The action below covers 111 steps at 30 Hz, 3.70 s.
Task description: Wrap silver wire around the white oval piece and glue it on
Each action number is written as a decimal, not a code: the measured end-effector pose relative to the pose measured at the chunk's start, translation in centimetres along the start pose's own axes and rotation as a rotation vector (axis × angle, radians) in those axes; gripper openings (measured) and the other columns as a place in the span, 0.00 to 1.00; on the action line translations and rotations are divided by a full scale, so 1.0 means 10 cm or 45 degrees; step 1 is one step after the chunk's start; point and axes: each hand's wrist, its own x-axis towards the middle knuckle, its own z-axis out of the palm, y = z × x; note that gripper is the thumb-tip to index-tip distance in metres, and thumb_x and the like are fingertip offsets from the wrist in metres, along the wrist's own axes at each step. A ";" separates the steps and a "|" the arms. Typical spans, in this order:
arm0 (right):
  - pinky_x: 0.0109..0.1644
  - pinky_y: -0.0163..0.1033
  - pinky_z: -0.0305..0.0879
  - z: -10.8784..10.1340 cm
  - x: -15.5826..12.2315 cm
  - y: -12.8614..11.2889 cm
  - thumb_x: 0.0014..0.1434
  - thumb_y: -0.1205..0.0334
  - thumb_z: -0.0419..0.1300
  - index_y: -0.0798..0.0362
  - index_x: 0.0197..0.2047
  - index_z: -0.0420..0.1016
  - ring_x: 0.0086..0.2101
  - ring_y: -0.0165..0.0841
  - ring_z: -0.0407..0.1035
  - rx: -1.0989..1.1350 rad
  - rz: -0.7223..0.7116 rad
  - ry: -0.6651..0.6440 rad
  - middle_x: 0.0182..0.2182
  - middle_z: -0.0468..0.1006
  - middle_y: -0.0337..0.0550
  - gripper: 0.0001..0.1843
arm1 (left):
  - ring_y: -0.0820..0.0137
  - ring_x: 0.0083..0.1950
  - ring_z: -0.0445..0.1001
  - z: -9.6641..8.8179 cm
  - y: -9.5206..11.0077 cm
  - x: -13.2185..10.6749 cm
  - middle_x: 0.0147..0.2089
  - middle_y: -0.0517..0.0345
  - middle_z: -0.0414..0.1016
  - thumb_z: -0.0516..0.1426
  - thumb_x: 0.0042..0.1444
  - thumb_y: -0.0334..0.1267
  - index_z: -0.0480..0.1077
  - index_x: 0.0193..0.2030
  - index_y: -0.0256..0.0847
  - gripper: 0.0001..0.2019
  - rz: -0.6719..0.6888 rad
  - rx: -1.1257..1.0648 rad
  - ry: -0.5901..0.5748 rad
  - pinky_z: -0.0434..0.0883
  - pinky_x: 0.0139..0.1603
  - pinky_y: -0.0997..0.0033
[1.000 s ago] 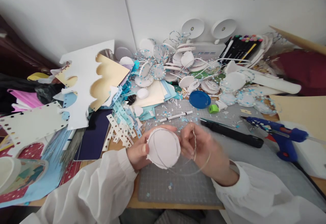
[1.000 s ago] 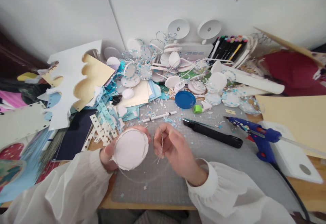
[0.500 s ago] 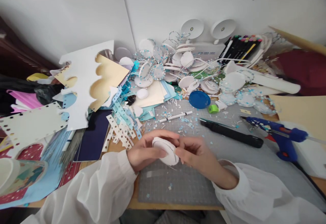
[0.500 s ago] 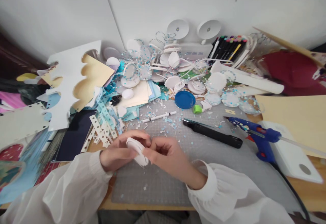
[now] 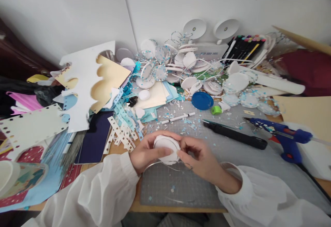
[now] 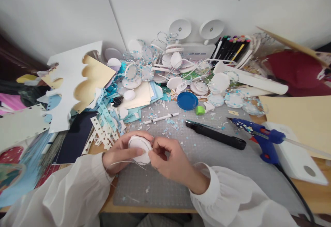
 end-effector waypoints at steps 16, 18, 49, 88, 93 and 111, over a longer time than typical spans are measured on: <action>0.24 0.32 0.49 -0.02 0.00 0.00 0.49 0.66 0.54 0.50 0.20 0.55 0.20 0.25 0.53 -0.025 -0.012 -0.019 0.17 0.59 0.32 0.10 | 0.71 0.38 0.74 -0.01 -0.02 0.02 0.40 0.54 0.78 0.65 0.50 0.32 0.78 0.44 0.40 0.13 0.060 0.091 -0.039 0.69 0.40 0.76; 0.24 0.32 0.49 -0.01 0.00 -0.01 0.50 0.64 0.55 0.51 0.21 0.56 0.20 0.25 0.53 -0.007 -0.012 -0.017 0.17 0.59 0.32 0.11 | 0.70 0.38 0.75 -0.01 -0.02 0.02 0.40 0.53 0.78 0.65 0.50 0.32 0.78 0.44 0.39 0.13 0.070 0.078 -0.033 0.70 0.39 0.76; 0.20 0.30 0.49 -0.06 0.09 -0.05 0.58 0.54 0.64 0.53 0.30 0.66 0.17 0.21 0.53 0.963 0.359 0.089 0.18 0.65 0.31 0.14 | 0.54 0.61 0.65 0.00 -0.04 0.05 0.63 0.46 0.66 0.68 0.42 0.45 0.65 0.62 0.43 0.38 0.226 -0.058 0.037 0.65 0.56 0.63; 0.15 0.30 0.53 -0.08 -0.02 -0.11 0.58 0.51 0.64 0.50 0.30 0.65 0.13 0.21 0.61 1.021 0.190 -0.218 0.32 0.80 0.40 0.15 | 0.64 0.33 0.74 -0.01 0.01 0.07 0.34 0.46 0.79 0.58 0.48 0.57 0.75 0.47 0.28 0.31 0.048 -0.381 -0.138 0.66 0.35 0.70; 0.15 0.29 0.49 -0.08 -0.02 -0.11 0.57 0.49 0.64 0.50 0.29 0.63 0.11 0.20 0.57 0.980 0.178 -0.224 0.30 0.82 0.39 0.17 | 0.63 0.34 0.75 0.00 0.04 0.07 0.37 0.44 0.80 0.57 0.50 0.54 0.75 0.48 0.28 0.29 0.063 -0.409 -0.173 0.66 0.35 0.70; 0.32 0.31 0.66 -0.04 0.00 -0.05 0.61 0.58 0.63 0.49 0.41 0.74 0.29 0.24 0.70 0.547 -0.093 -0.051 0.30 0.65 0.35 0.06 | 0.66 0.27 0.74 -0.01 -0.04 0.11 0.29 0.46 0.79 0.56 0.49 0.59 0.77 0.40 0.30 0.29 -0.004 -0.337 -0.187 0.63 0.25 0.73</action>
